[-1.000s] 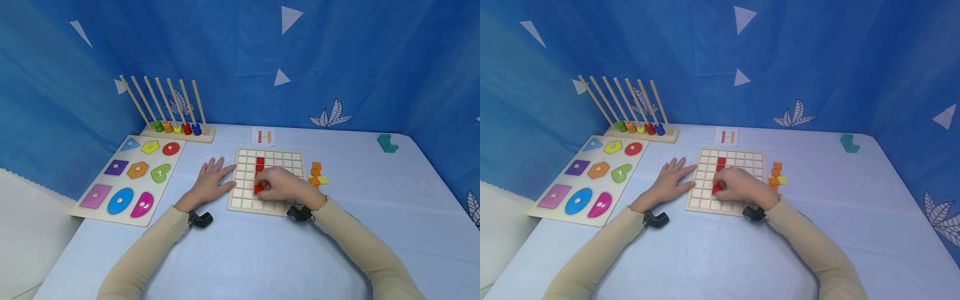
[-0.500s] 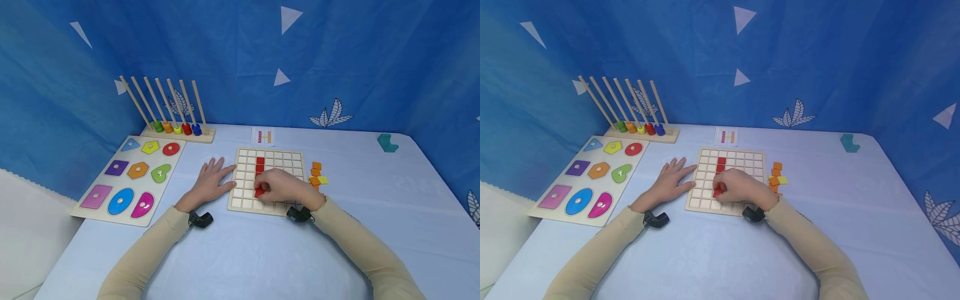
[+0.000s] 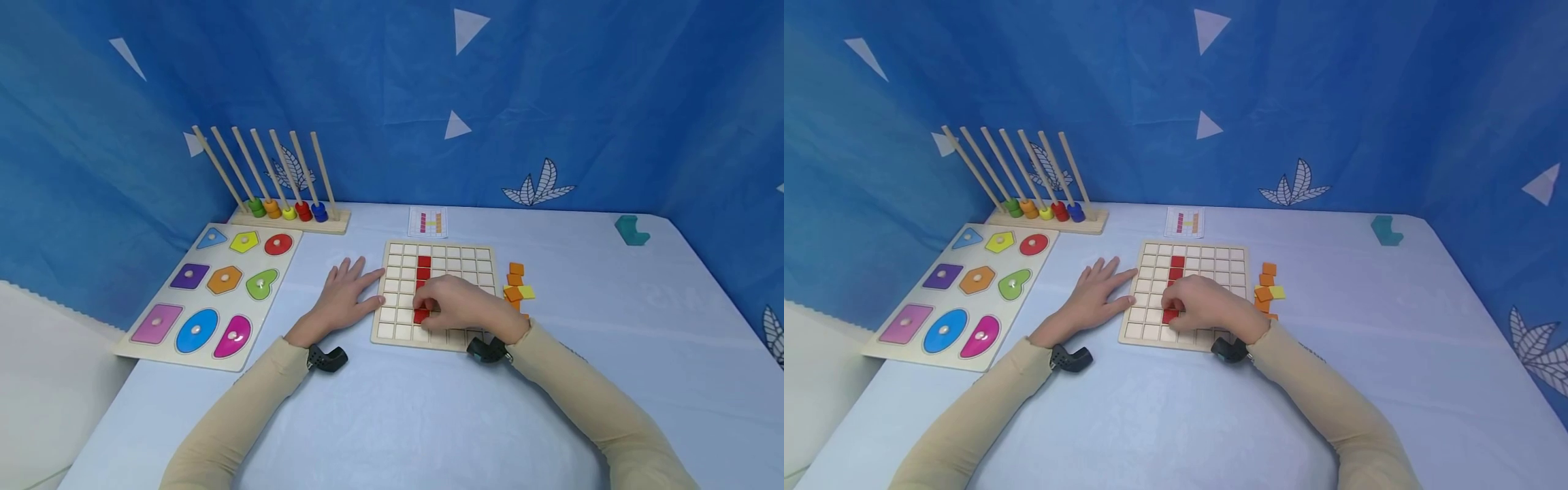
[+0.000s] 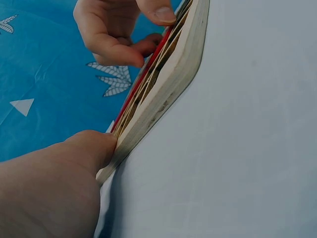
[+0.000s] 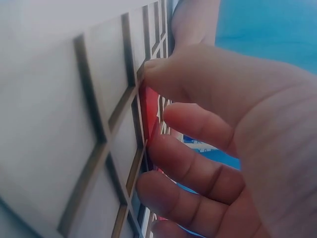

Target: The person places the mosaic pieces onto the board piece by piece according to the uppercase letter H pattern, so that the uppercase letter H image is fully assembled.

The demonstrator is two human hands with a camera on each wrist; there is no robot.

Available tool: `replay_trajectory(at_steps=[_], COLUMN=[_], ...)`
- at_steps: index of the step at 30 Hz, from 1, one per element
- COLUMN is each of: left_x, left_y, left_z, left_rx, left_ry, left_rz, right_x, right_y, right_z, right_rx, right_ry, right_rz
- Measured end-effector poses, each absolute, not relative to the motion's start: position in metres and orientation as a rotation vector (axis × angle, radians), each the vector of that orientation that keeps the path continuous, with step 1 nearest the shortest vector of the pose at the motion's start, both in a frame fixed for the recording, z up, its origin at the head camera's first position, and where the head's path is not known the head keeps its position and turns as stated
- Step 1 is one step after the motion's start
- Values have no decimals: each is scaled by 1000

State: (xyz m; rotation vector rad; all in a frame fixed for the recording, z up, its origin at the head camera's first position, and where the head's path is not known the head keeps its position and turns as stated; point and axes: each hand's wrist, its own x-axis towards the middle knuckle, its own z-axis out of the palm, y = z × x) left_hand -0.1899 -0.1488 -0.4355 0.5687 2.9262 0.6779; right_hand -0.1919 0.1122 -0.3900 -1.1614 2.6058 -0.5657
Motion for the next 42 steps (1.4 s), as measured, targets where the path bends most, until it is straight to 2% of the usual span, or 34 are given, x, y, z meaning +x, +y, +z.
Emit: replay_trajectory(at_steps=[35, 42], left_x=[-189, -188], left_y=[-149, -148], left_z=[-432, -434], left_rx=[557, 564], left_ry=[2921, 2924], left_rz=[673, 667], right_x=[-193, -195], right_y=[115, 131], right_z=[-385, -383], right_rx=[-1156, -1063], right_ry=[2595, 2640], right_rz=[-576, -592])
